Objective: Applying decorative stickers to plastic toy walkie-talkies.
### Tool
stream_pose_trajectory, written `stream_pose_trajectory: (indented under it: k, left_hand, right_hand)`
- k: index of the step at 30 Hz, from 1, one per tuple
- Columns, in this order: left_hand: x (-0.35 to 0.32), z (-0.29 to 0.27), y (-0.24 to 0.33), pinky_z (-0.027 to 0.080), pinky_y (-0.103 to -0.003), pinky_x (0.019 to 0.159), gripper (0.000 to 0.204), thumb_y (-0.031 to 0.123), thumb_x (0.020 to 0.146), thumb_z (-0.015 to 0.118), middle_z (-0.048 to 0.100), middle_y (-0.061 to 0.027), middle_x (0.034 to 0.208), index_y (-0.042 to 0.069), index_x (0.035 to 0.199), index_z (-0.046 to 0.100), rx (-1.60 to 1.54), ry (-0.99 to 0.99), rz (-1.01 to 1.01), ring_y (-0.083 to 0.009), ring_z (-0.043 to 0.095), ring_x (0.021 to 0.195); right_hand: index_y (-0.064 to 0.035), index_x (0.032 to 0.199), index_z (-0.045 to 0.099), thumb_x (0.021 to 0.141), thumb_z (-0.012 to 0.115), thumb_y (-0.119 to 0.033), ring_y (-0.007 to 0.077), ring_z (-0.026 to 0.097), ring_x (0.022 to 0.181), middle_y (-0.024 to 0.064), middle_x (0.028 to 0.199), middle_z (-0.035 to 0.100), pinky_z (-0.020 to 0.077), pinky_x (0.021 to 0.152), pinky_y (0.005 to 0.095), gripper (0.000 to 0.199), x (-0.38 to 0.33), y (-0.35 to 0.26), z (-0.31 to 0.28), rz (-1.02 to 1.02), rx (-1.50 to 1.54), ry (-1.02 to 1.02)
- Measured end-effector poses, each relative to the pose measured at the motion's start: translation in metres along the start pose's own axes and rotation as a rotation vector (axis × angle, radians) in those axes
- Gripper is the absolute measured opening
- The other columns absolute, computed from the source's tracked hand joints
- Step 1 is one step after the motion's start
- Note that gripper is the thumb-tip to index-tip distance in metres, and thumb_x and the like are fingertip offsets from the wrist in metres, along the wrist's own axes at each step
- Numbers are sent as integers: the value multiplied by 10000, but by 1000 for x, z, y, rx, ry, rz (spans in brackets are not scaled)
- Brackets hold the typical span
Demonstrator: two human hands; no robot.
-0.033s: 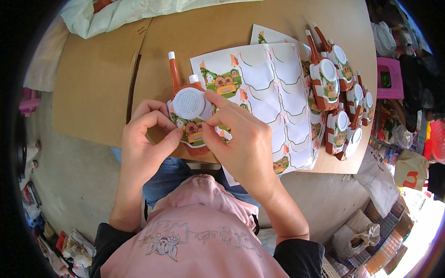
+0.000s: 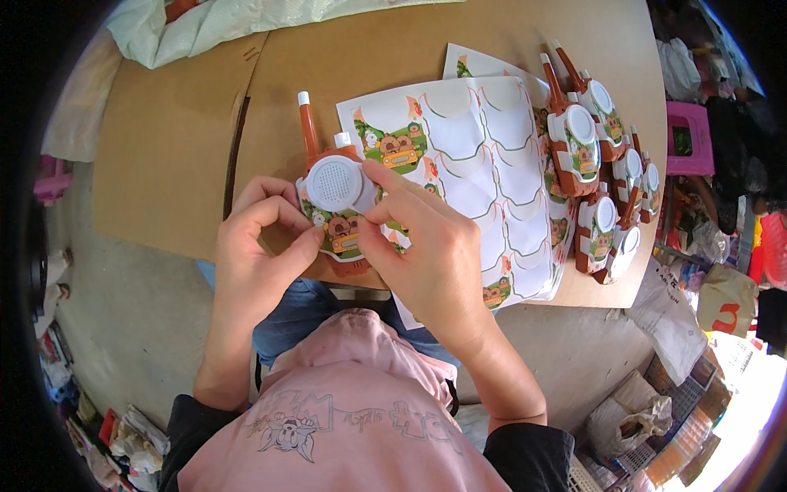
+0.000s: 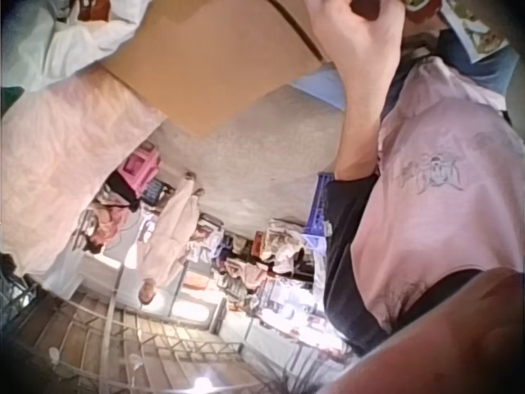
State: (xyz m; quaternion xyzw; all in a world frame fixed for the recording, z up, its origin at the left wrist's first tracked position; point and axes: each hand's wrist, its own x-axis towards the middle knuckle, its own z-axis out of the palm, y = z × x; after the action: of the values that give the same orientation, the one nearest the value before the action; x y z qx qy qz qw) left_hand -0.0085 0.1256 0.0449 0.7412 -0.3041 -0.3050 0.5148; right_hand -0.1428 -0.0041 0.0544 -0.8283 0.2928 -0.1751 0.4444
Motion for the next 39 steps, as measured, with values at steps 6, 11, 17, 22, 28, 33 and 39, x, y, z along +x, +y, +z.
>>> stream_pose_trajectory:
  k: [6,11,17,22,28,33,39]
  left_hand:
    - [0,1,-1,438,-286,772,128,8,713,728,552,-78,920,-17,705,603,33,19,43,-179,571,842]
    - [0,5,-7,455,-307,707,183,23,703,747,550,-96,910,-24,678,572,73,65,94,-215,567,815]
    - [1,-2,-11,444,-368,810,260,60,686,783,557,-100,925,11,790,549,276,-5,49,-262,540,934]
    - [8,0,-14,457,-373,838,388,74,691,779,593,-111,985,11,1028,596,107,62,227,-268,557,947]
    - [14,-3,-16,473,-349,820,389,55,704,749,621,-102,987,1,1063,608,120,10,201,-238,574,931]
    - [19,-2,-18,470,-333,811,336,59,710,744,633,-80,949,3,1017,620,51,6,133,-211,579,904]
    - [25,4,-21,466,-282,709,233,66,730,742,618,-53,851,3,927,634,-40,45,36,-145,568,761]
  right_hand:
    - [61,835,680,756,708,65,201,701,984,190,1182,678,581,816,286,84,0,-1,0,-9,-17,9]
    - [46,808,677,753,723,51,252,703,998,207,1272,625,589,816,305,72,2,1,0,-56,-37,22]
    - [44,757,637,745,759,25,280,663,1078,239,1464,402,612,811,340,124,4,0,-2,118,90,15]
    - [-50,1177,489,698,844,-66,132,603,851,148,1244,489,521,579,248,596,8,10,-11,8,-306,111]
    - [29,1191,569,740,798,-40,53,553,637,58,907,601,421,519,214,510,12,14,-9,328,323,-121]
    - [51,1065,645,820,743,-54,32,553,592,26,803,618,413,489,176,284,21,12,-8,473,549,-78]
    - [60,912,682,833,715,-64,44,548,533,22,672,635,403,458,200,151,32,17,-7,467,493,-78]
